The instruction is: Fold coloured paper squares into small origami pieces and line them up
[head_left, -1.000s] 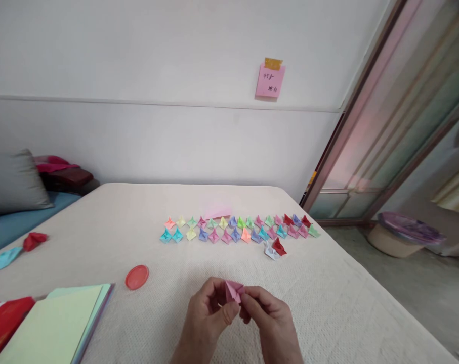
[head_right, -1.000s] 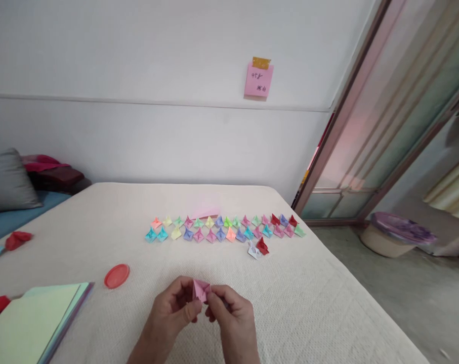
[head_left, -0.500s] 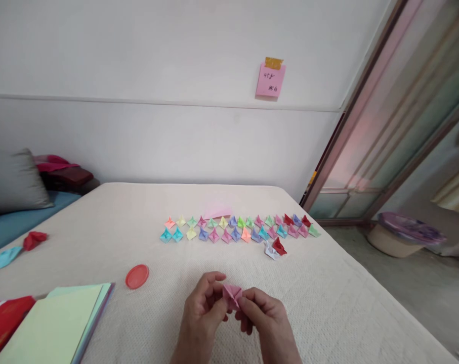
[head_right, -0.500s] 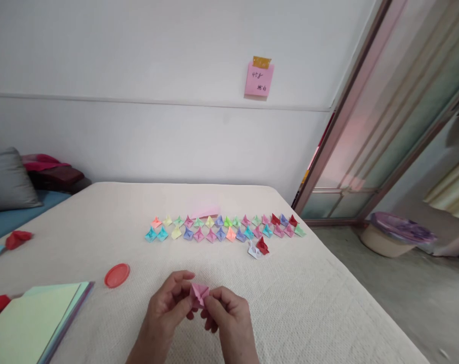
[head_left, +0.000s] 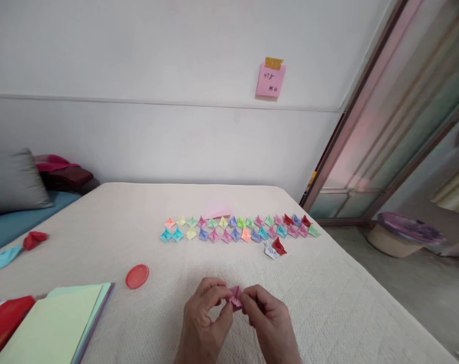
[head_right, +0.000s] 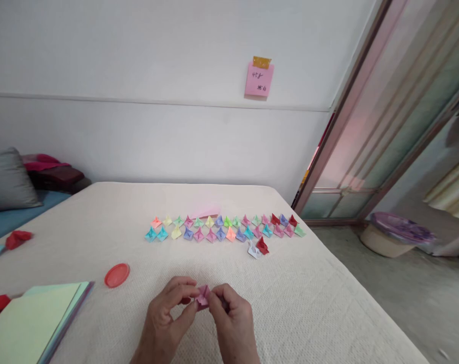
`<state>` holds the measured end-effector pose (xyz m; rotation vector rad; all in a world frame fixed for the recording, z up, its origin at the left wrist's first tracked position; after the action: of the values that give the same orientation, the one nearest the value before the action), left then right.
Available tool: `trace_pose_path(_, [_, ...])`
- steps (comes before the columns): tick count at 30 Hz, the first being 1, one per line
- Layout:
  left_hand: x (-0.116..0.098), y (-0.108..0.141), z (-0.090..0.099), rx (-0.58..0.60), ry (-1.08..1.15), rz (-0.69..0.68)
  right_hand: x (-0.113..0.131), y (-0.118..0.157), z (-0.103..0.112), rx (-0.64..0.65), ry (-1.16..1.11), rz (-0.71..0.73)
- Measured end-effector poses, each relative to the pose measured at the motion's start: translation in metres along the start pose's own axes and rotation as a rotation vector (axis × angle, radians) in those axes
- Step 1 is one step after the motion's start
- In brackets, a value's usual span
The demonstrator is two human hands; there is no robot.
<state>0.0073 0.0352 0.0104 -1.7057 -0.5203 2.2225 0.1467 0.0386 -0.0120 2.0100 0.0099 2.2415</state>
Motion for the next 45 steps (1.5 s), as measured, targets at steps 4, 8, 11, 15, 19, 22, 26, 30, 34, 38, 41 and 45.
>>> trace_pose_path(4, [0.003,0.001,0.002,-0.049,0.111,0.077,0.003,0.001,0.0,0.011,0.038,0.012])
trace_pose_path(8, [0.017,0.002,0.002,-0.021,0.348,0.386,0.0,-0.001,-0.001,0.036,-0.002,-0.025])
trace_pose_path(11, [0.023,0.004,0.0,-0.035,0.531,0.512,-0.001,-0.004,-0.002,0.074,-0.048,-0.088])
trace_pose_path(15, [0.026,0.003,-0.002,-0.013,0.527,0.534,0.0,-0.004,-0.002,0.08,-0.037,-0.113])
trace_pose_path(19, [0.028,0.002,-0.004,0.016,0.37,0.521,0.001,-0.002,-0.004,0.065,0.023,-0.064])
trace_pose_path(22, [0.03,0.003,-0.005,0.007,0.307,0.5,0.002,-0.001,-0.005,0.059,0.076,-0.01])
trace_pose_path(26, [0.032,0.003,-0.006,-0.036,0.289,0.471,0.006,0.002,-0.003,-0.059,0.158,0.119])
trace_pose_path(30, [0.026,0.002,-0.005,-0.035,0.273,0.419,0.016,0.012,-0.003,-0.218,0.265,0.408])
trace_pose_path(34, [0.021,0.003,-0.005,-0.009,0.24,0.383,0.014,0.018,-0.011,-0.184,0.332,0.569])
trace_pose_path(38, [0.015,0.005,-0.004,-0.005,0.167,0.33,0.011,0.018,-0.013,-0.193,0.373,0.608])
trace_pose_path(41, [0.011,0.006,-0.005,-0.006,0.16,0.301,0.012,0.018,-0.011,-0.194,0.368,0.616])
trace_pose_path(45, [0.011,0.006,-0.003,-0.036,0.177,0.298,0.013,0.018,-0.01,-0.195,0.384,0.626])
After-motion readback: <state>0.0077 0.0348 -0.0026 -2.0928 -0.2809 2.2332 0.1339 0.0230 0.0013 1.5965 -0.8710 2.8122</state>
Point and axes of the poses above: each hand's wrist, its own y-axis away from the middle knuckle, its own z-axis out of the back of the hand, x = y × z, the point moved 4 cm from there along -y, towards the middle knuckle, and after that the axes turned 6 degrees about -z, right-handed, at the moved point
